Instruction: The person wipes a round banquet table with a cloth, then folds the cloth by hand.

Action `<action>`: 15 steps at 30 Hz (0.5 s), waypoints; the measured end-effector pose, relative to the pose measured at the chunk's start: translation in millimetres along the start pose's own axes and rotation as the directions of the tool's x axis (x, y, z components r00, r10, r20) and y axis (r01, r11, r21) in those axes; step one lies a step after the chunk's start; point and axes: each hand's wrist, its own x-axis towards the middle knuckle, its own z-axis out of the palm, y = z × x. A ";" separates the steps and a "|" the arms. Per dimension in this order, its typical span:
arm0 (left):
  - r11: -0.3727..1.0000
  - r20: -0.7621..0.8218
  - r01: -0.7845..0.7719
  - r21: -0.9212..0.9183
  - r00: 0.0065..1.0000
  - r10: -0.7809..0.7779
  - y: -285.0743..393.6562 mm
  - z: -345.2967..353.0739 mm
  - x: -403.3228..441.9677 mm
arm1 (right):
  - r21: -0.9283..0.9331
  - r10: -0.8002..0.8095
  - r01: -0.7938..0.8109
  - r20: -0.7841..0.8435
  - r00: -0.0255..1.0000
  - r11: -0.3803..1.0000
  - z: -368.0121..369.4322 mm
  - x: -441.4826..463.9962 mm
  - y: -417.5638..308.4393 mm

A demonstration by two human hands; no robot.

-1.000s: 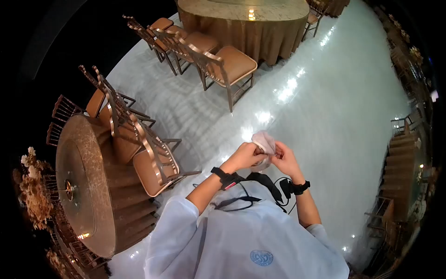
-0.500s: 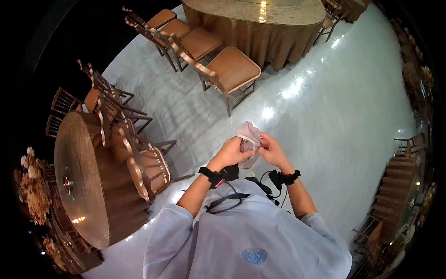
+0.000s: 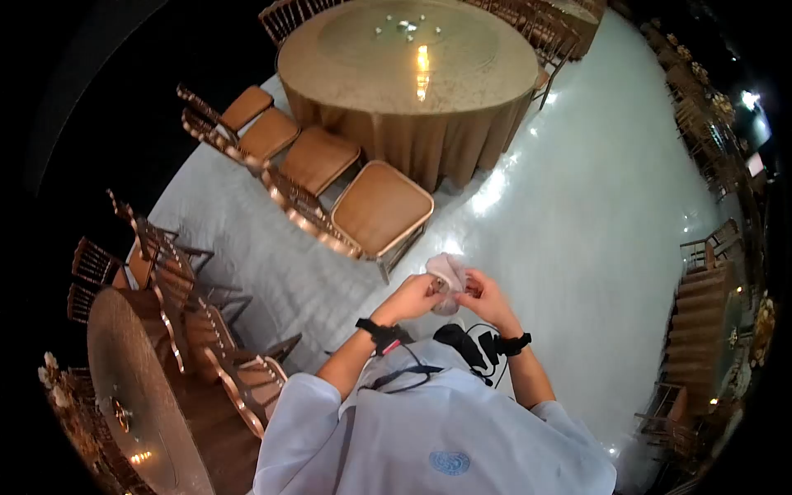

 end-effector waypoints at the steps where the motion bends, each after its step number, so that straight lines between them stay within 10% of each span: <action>1: 0.993 0.005 0.049 -0.104 0.999 -0.049 10.7 -10.6 1.0 | 0.063 -0.001 0.000 0.014 1.000 0.998 1.5 7.3 -16.3; 15: 0.806 -0.331 0.045 -0.590 0.897 -0.292 -22.9 5.3 13.4 | -0.041 -0.181 0.227 0.473 0.862 0.973 -25.6 116.1 -18.3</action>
